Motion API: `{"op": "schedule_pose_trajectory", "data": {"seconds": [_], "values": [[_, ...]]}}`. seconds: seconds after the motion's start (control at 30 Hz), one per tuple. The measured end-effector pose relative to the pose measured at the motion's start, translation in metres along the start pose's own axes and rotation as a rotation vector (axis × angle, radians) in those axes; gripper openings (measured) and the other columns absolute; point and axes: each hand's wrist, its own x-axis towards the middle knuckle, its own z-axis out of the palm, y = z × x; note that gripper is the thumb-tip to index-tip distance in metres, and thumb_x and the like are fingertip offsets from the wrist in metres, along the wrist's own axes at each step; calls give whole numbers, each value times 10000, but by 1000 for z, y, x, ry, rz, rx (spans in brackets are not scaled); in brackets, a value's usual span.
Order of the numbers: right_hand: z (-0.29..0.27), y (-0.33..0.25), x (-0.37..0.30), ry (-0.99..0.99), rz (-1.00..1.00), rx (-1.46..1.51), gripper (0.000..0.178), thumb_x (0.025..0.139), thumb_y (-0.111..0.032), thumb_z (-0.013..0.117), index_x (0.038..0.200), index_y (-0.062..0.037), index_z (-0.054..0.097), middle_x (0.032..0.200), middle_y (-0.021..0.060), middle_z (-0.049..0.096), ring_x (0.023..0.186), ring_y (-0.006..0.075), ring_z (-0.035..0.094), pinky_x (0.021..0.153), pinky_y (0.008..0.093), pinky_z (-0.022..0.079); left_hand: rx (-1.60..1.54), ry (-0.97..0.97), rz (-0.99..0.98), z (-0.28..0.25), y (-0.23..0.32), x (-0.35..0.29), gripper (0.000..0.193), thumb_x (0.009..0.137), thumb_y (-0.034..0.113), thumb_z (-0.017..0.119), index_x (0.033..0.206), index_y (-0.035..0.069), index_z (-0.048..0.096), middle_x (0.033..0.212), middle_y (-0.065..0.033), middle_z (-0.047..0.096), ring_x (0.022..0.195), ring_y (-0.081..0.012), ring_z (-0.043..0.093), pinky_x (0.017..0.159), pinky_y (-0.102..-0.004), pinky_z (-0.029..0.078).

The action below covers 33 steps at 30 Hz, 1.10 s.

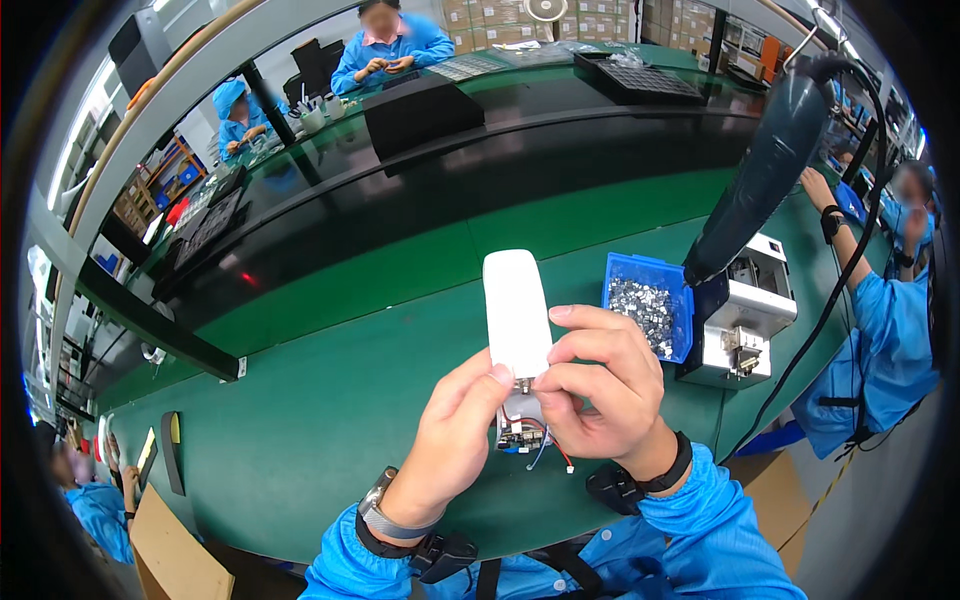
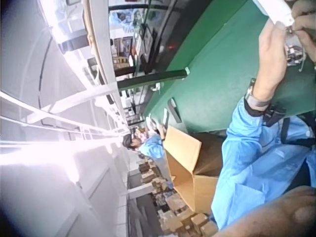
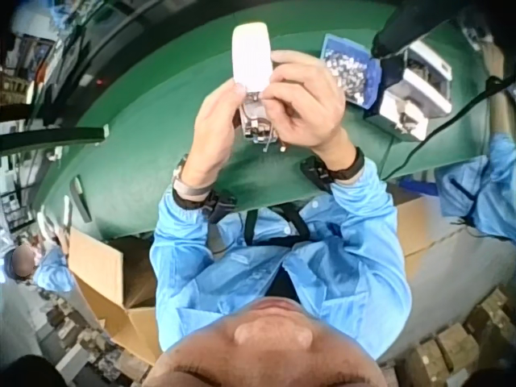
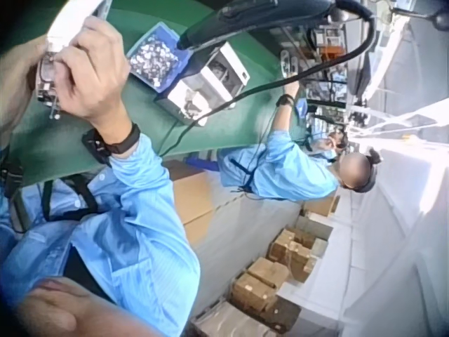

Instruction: Assemble structural plastic and electronic internal components of a wearable electronic device or headset using an electric screwdriver.

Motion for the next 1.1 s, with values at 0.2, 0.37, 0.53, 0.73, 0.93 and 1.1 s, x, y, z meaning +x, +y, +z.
{"op": "schedule_pose_trajectory", "data": {"seconds": [0.2,0.37,0.53,0.73,0.93,1.1], "values": [[0,0,-4,8,9,-30,167,658,-29,737,799,-79,663,872,69,631,912,323,690,659,349,566,-50,-42,-18,0,-1,2,369,1037,167,441,1319,-56,524,1153,-77,636,1053,-132,589,922,-295,483],[3,0,-6,26,14,-17,173,666,-26,743,811,-79,664,883,74,625,916,324,692,668,353,571,66,-21,20,3,0,3,364,1016,199,480,1267,-51,565,1106,-68,656,978,-120,609,837,-265,492],[4,0,-8,30,22,10,172,686,-27,739,829,-80,661,891,76,624,919,326,692,675,354,571,2,-69,18,-1,0,4,323,1028,135,478,1276,-62,538,1083,-81,651,936,-113,622,813,-268,530],[11,4,-17,92,133,222,88,788,-66,683,869,-59,650,975,127,630,966,333,675,781,384,564,-49,-82,10,0,-2,4,319,1028,136,484,1275,-60,533,1055,-73,653,909,-102,623,781,-259,532],[13,10,-22,94,96,248,96,856,-135,617,872,-45,644,1018,158,630,987,362,662,829,426,552,-56,-73,-10,3,-5,2,317,1028,136,494,1279,-54,531,1046,-68,654,873,-97,631,752,-249,538],[12,15,-26,104,52,257,130,863,-177,607,888,-60,657,1013,155,636,984,364,666,812,433,554,-43,-77,-13,3,-9,2,313,1026,131,499,1278,-52,533,1044,-66,657,879,-89,630,756,-243,539]]}}
